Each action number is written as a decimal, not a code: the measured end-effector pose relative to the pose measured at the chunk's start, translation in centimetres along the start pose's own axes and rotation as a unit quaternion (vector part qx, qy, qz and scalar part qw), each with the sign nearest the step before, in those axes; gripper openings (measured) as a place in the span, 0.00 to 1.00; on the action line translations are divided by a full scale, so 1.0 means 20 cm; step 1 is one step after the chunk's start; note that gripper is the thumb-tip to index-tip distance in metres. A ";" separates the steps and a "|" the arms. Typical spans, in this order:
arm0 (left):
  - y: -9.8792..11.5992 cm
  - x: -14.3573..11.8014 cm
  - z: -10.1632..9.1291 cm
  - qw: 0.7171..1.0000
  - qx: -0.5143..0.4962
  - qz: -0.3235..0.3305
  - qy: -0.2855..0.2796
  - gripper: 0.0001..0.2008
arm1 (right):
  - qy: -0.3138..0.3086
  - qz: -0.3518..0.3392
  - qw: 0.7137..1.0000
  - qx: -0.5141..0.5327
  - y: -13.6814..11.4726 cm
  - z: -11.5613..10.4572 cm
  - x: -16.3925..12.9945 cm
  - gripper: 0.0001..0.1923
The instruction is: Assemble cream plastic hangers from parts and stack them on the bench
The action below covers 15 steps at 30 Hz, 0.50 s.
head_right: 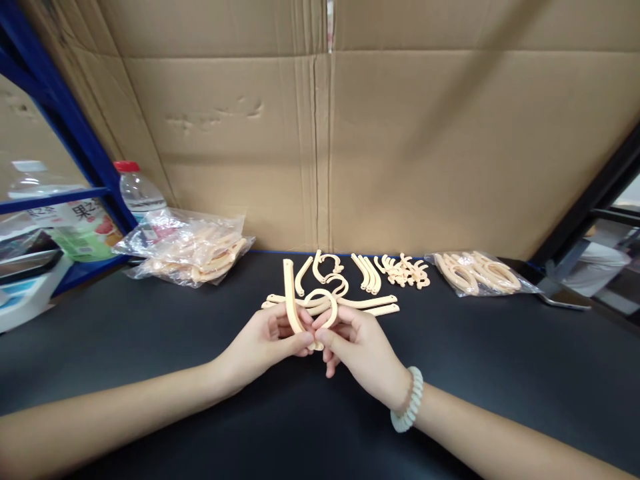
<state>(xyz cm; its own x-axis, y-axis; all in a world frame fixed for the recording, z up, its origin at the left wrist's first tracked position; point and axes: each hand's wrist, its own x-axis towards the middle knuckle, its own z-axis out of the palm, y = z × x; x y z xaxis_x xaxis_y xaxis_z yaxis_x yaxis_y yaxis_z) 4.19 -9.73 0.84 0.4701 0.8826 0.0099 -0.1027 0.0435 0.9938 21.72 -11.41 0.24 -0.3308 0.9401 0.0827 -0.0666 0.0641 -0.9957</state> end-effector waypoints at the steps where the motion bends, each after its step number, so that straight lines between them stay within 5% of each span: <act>1: 0.00 0.00 0.00 1.000 0.001 -0.003 -0.006 0.13 | -0.003 -0.002 1.000 -0.002 -0.01 0.00 0.00 0.17; 4: 0.01 0.00 0.00 1.000 -0.012 -0.011 0.015 0.13 | 0.016 -0.046 0.996 -0.076 -0.05 -0.08 0.02 0.15; 6: 0.01 0.00 0.00 0.999 -0.021 -0.017 0.039 0.15 | 0.060 -0.123 0.969 -0.207 -0.08 -0.17 0.06 0.12; 9: 0.01 0.00 0.00 0.998 -0.028 -0.016 0.056 0.15 | 0.077 -0.241 0.835 -0.488 -0.10 -0.35 0.15 0.08; 11: 0.02 0.00 0.00 0.998 -0.028 -0.012 0.056 0.15 | 0.043 -0.255 0.757 -0.600 -0.09 -0.45 0.21 0.09; 15: 0.02 0.00 0.01 0.998 -0.022 -0.013 0.056 0.14 | -0.010 -0.251 0.715 -0.653 -0.04 -0.55 0.30 0.10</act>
<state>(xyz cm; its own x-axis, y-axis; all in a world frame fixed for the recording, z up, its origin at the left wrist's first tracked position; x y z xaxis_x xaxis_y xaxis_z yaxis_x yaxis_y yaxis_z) 4.36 -9.72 1.34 0.3730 0.9273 -0.0308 -0.1318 0.0858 0.9876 30.06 -2.15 1.01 -0.5878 0.6842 0.4316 0.7491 0.6618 -0.0288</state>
